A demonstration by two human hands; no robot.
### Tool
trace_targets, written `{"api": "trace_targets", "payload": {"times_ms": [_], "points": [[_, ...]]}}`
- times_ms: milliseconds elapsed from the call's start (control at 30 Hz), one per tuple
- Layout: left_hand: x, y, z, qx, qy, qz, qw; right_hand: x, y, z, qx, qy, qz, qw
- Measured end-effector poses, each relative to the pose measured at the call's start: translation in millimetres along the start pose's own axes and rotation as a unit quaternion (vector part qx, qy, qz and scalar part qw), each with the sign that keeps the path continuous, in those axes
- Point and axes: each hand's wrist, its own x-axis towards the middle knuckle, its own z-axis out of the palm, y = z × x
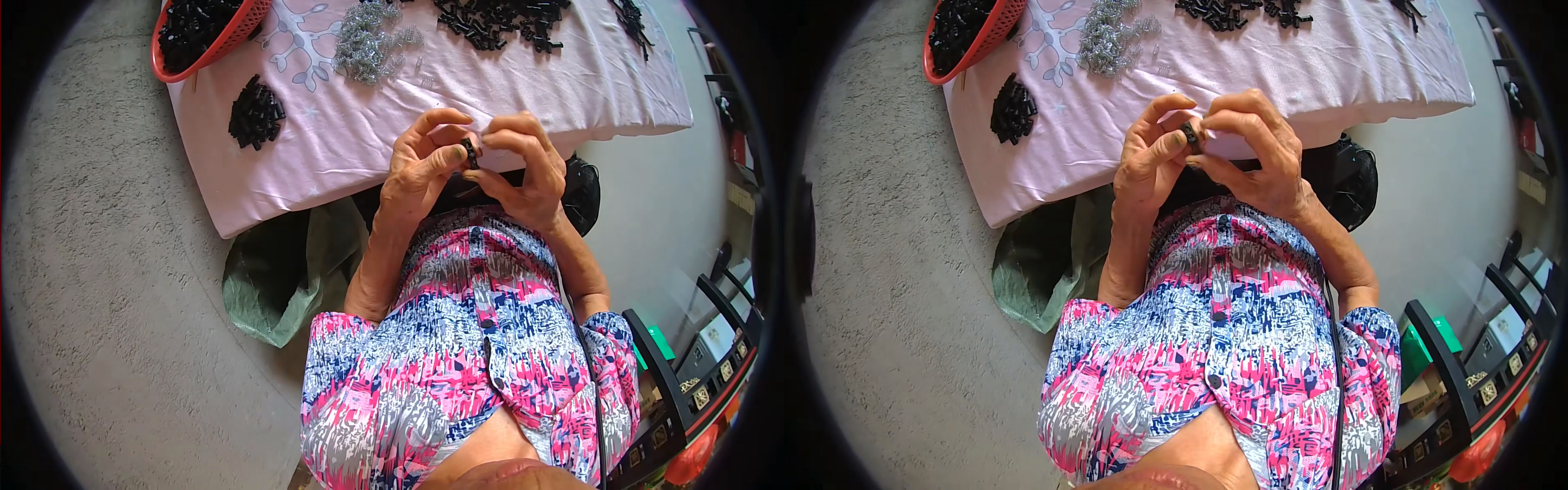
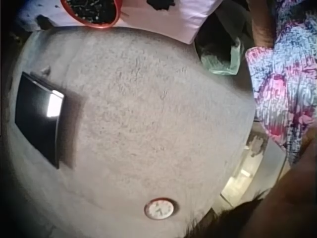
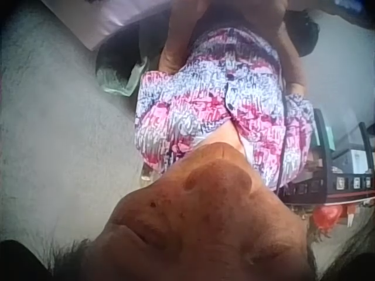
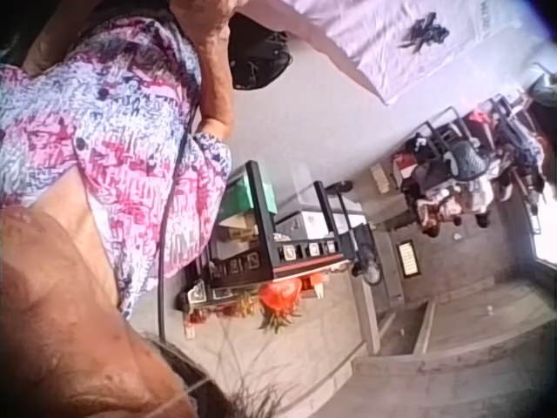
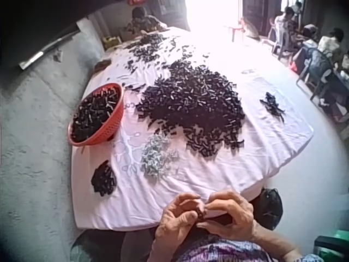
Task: Assembling small black plastic parts with silver components by hand on a workbench.
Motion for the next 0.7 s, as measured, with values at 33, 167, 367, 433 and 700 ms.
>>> {"api": "trace_targets", "payload": {"times_ms": [33,167,367,433,700], "points": [[0,0,-1,0.0,0.001,0.0,1.0,4,-4,0,-0.001,0.006,0.015,1.0],[-1,-2,-6,-0.03,-0.029,-0.03,0.999,9,-1,-2,0.028,-0.032,0.004,0.999],[0,-2,-10,-0.063,-0.068,-0.049,0.995,9,3,-3,0.065,-0.084,-0.027,0.994],[0,-4,-9,-0.071,-0.069,-0.052,0.994,9,4,-3,0.058,-0.077,-0.048,0.994],[1,-9,-11,-0.146,-0.083,-0.08,0.983,15,0,-5,0.029,-0.091,-0.074,0.993]]}}
